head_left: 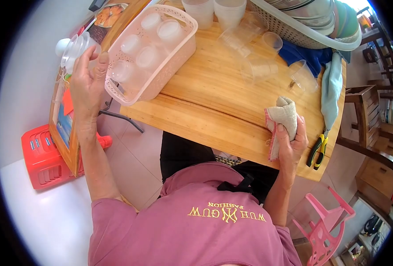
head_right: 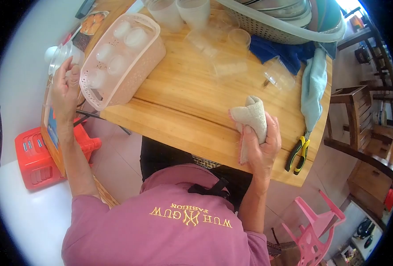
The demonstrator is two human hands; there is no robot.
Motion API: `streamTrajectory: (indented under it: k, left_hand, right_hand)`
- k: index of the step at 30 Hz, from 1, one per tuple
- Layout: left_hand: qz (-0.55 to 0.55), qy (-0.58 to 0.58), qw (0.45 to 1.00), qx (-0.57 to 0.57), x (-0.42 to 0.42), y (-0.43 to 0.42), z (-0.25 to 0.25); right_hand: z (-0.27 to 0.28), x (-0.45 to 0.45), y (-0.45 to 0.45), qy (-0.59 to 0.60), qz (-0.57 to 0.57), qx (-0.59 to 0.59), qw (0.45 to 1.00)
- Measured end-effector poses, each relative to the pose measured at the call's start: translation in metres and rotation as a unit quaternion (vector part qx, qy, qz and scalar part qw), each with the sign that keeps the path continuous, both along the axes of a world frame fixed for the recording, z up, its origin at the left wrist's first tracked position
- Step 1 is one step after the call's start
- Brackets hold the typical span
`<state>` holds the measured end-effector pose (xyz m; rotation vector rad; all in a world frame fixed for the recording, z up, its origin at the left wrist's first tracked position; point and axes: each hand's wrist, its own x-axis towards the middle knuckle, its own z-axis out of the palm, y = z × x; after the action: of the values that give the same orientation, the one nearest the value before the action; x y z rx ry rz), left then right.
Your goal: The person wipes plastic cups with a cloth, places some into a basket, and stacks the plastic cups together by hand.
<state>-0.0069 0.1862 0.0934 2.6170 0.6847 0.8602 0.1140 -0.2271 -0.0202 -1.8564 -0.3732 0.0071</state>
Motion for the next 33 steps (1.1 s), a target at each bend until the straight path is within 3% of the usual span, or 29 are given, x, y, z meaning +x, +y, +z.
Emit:
streamTrajectory:
  k: [7,9,11,15,28,33]
  left_hand:
    - [-0.046,-0.135,0.989,-0.037,-0.004,-0.053,0.011]
    - [-0.154,-0.134,0.979,-0.01,-0.002,-0.085,0.01]
    - [-0.222,-0.058,0.968,-0.097,-0.002,-0.112,-0.012]
    - [-0.328,0.014,0.937,-0.117,0.009,-0.162,-0.069]
    - [-0.3,0.023,0.903,-0.307,0.022,-0.196,-0.098]
    - [-0.304,0.0,0.894,-0.329,0.031,-0.202,-0.105]
  right_hand:
    - [0.001,0.0,0.001,0.001,-0.002,0.002,1.0]
    - [0.002,-0.001,0.001,0.015,-0.004,0.008,1.0]
    - [-0.001,0.001,-0.001,-0.011,-0.003,0.0,1.0]
    - [0.001,0.0,-0.001,-0.002,-0.002,0.011,1.0]
    - [0.003,0.002,-0.001,-0.042,0.003,0.0,0.999]
    - [0.003,0.003,-0.001,-0.043,0.008,-0.001,0.999]
